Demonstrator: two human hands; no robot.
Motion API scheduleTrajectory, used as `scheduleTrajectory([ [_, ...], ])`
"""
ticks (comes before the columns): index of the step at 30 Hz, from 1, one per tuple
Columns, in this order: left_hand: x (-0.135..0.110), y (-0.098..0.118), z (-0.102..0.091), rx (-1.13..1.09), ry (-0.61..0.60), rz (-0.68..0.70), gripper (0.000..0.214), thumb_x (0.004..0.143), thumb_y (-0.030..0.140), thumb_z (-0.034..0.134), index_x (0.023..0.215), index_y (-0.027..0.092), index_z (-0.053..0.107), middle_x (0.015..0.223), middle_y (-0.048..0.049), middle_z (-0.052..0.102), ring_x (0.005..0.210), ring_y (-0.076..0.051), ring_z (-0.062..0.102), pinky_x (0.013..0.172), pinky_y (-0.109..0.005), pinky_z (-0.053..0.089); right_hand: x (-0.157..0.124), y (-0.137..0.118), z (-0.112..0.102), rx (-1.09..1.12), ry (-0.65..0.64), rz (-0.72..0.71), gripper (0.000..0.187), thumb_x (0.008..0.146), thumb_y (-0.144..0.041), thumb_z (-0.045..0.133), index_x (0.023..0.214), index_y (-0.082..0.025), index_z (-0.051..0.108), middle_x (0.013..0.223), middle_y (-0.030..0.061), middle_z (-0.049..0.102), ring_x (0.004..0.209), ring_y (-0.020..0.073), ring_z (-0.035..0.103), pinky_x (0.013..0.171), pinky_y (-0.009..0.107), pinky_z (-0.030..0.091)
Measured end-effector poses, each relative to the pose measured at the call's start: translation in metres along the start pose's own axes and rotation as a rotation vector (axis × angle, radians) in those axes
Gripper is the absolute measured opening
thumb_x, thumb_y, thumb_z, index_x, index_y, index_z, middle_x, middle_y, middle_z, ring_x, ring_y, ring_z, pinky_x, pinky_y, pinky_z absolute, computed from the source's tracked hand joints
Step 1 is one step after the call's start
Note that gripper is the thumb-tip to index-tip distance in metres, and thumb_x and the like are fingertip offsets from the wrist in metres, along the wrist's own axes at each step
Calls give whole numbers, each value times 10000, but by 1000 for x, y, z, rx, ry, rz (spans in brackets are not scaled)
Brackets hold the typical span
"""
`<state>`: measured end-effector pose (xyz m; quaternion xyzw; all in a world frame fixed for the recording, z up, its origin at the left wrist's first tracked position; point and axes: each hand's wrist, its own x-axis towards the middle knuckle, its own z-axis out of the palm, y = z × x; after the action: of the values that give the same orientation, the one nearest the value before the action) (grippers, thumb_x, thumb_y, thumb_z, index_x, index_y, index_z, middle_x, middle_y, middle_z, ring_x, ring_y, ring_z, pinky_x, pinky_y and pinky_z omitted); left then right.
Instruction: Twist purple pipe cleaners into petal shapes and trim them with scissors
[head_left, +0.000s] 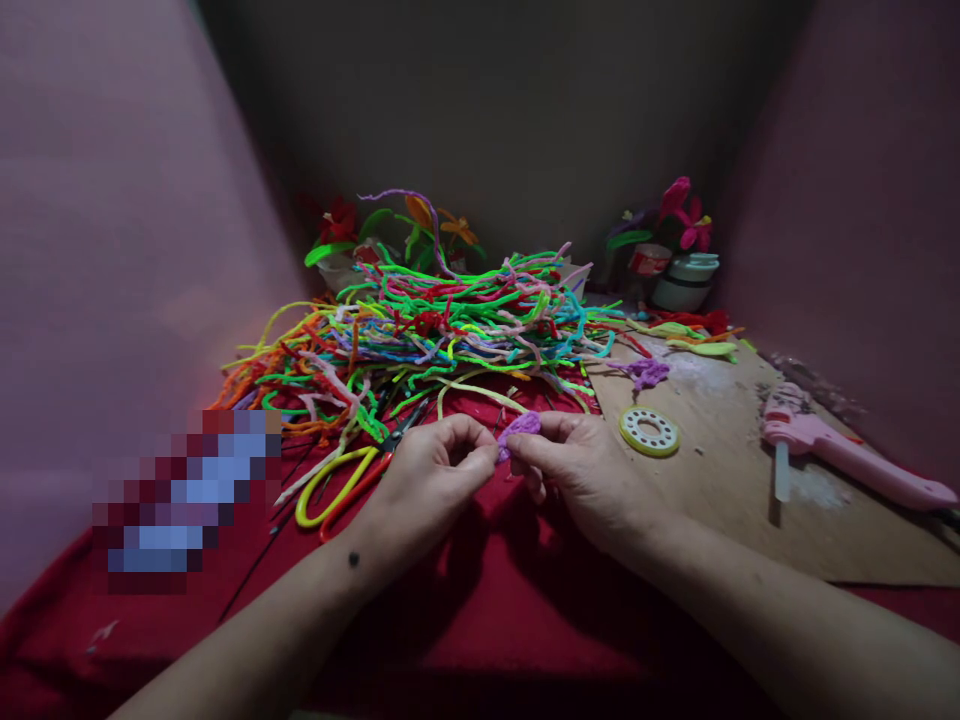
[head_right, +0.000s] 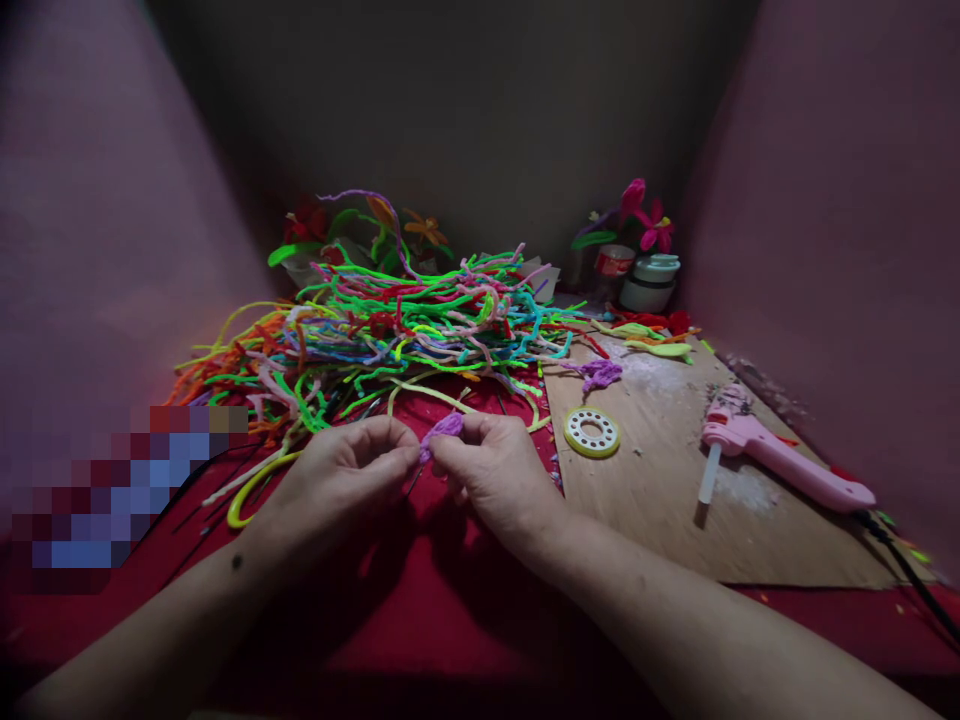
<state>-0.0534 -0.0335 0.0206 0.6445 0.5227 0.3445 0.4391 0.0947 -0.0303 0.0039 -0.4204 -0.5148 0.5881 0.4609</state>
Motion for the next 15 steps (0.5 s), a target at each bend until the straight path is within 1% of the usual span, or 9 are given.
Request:
scheduleTrajectory([
  [2,0,5,0,-65,-39,-52,171,724,280,552,628,147,506,497,56,427,423,-48,332,400,-169,267,0,1,0,4,-13,-14,155,720,-208,539,575,-154,540,480,-44,477,391,52,375,390,197,272],
  [4,-1,8,-2,-95,-63,-71,182,731,293,550,630,150,498,495,58,412,423,-47,320,404,-169,260,0,2,-1,11,-17,-9,148,718,-212,542,582,-153,548,492,-40,484,391,52,378,389,198,275],
  [6,-4,7,-9,-80,-33,-49,178,739,307,548,656,156,504,513,56,416,437,-50,332,417,-170,275,1,4,-2,11,-7,11,160,716,-228,552,576,-153,545,483,-37,483,380,53,373,378,200,270],
  [8,-9,1,-23,6,46,9,170,748,323,546,693,165,517,541,48,435,464,-62,368,440,-176,304,3,6,-4,12,15,22,169,722,-251,557,585,-151,551,481,-33,485,375,55,372,370,201,268],
  [10,-18,-9,-43,183,132,70,171,757,346,539,733,177,533,589,30,478,516,-85,426,480,-190,342,5,8,-6,30,32,18,166,720,-263,562,600,-148,559,491,-30,490,372,54,372,367,201,270],
  [11,-22,-15,-53,306,183,108,174,759,358,536,756,184,544,630,17,511,559,-102,456,508,-199,361,6,9,-7,46,41,22,164,714,-265,568,601,-147,559,494,-30,491,369,53,374,362,200,269],
  [12,-27,-21,-63,453,198,109,182,762,369,527,780,190,552,671,3,542,600,-121,480,534,-212,373,6,9,-8,62,46,33,164,706,-265,573,594,-147,555,490,-30,490,362,52,374,355,199,267],
  [14,-35,-30,-78,717,193,50,205,777,381,491,794,189,562,750,-20,575,664,-150,512,587,-238,399,6,8,-7,79,51,64,172,690,-262,575,567,-147,540,467,-33,481,343,51,369,337,195,260],
  [15,-38,-32,-82,829,195,15,208,785,370,471,790,185,566,774,-28,581,692,-160,521,624,-250,410,6,8,-7,77,53,78,177,686,-261,572,557,-147,535,454,-34,476,337,53,369,330,193,258],
])
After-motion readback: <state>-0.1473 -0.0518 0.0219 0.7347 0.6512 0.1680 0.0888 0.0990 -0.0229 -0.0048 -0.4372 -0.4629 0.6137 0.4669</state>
